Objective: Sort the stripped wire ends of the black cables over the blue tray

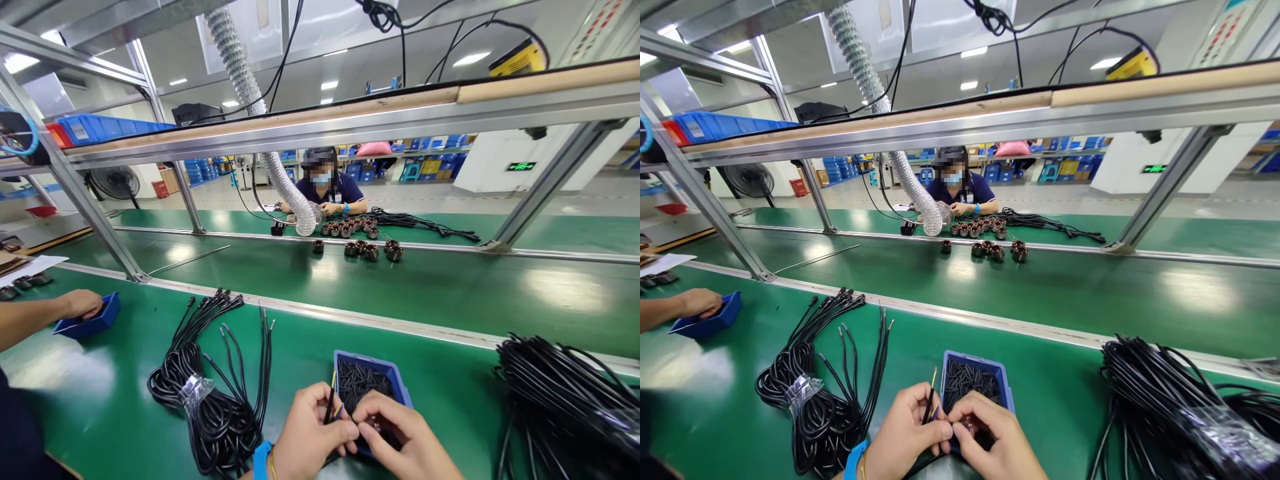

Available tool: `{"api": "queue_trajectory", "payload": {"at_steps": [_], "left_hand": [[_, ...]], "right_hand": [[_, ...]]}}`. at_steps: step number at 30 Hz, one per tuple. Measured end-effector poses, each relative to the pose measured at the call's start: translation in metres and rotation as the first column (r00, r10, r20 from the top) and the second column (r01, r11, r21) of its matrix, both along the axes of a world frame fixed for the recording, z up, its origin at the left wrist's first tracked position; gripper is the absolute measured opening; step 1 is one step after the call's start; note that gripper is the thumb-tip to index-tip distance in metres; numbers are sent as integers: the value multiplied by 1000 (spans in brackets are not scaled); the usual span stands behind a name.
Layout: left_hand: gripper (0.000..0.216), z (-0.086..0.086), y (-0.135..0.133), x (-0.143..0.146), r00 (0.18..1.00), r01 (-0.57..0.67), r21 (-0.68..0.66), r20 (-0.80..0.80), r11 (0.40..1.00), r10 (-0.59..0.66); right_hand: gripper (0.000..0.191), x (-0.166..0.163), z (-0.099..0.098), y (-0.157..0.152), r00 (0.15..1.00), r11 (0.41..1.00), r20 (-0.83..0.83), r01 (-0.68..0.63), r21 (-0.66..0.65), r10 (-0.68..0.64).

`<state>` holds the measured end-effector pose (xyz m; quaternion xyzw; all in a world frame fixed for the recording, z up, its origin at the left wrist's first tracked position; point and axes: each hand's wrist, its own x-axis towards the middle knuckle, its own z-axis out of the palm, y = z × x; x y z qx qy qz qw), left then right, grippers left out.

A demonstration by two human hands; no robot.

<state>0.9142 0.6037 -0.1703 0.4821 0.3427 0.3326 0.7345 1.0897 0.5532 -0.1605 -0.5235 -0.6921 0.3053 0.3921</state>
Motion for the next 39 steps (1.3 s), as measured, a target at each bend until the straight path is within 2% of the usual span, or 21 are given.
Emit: {"api": "queue_trajectory", "payload": {"at_steps": [2, 4, 6, 8, 9, 10, 12, 15, 21, 25, 28, 30, 32, 35, 37, 39], "left_hand": [[32, 4, 1, -3, 1000, 6, 60, 9, 998, -6], [26, 6, 3, -6, 999, 7, 70, 36, 998, -10], [29, 7, 5, -6, 999, -6, 29, 53, 1000, 4], [38, 5, 6, -5, 998, -45, -2, 40, 999, 45], [43, 3, 7, -4, 998, -59, -9, 25, 998, 59], [46, 2, 7, -3, 998, -61, -13, 10, 998, 61], [49, 0, 8, -2, 999, -53, -12, -5, 999, 53], [44, 0, 8, -2, 999, -48, 19, -12, 999, 48], [31, -1, 8, -2, 996, -82, -41, -27, 996, 81], [33, -3, 9, -2, 994, -95, -24, -49, 995, 94], [34, -3, 9, -2, 995, -70, -13, -66, 997, 69], [34, -1, 7, -3, 996, -63, 0, -60, 998, 63], [36, 1, 6, -4, 997, -63, 25, -51, 998, 64], [39, 4, 5, -5, 997, -57, 51, -47, 997, 60], [39, 4, 5, -6, 998, -45, 50, -52, 998, 48], [38, 2, 5, -6, 998, -29, 45, -56, 999, 31]], "right_hand": [[15, 9, 8, -5, 993, 993, 35, -115, 9, 114], [17, 18, 10, -5, 985, 990, 113, -137, 35, 133], [17, 23, 3, 2, 962, 990, 272, -18, 140, -21], [16, 22, -9, 13, 852, 947, 462, 112, 301, -247], [20, 19, -16, 19, 777, 920, 541, 123, 372, -323], [22, 17, -22, 25, 706, 901, 604, 112, 420, -370], [14, 12, -31, 33, 606, 886, 685, 74, 457, -404], [17, 12, -35, 36, 567, 893, 725, 44, 448, -391], [18, 12, -31, 34, 592, 876, 690, 59, 478, -416], [25, 4, -31, 37, 600, 886, 708, 5, 463, -373], [29, 5, -28, 36, 627, 869, 668, 30, 493, -400], [31, 5, -22, 32, 678, 836, 585, 82, 543, -446], [29, 3, -16, 25, 776, 823, 454, 143, 550, -438], [21, -6, -10, 15, 933, 880, 208, 177, 442, -292], [19, -12, -9, 10, 976, 928, 50, 187, 321, -214], [19, -16, -10, 8, 977, 951, -73, 211, 226, -200]]}}
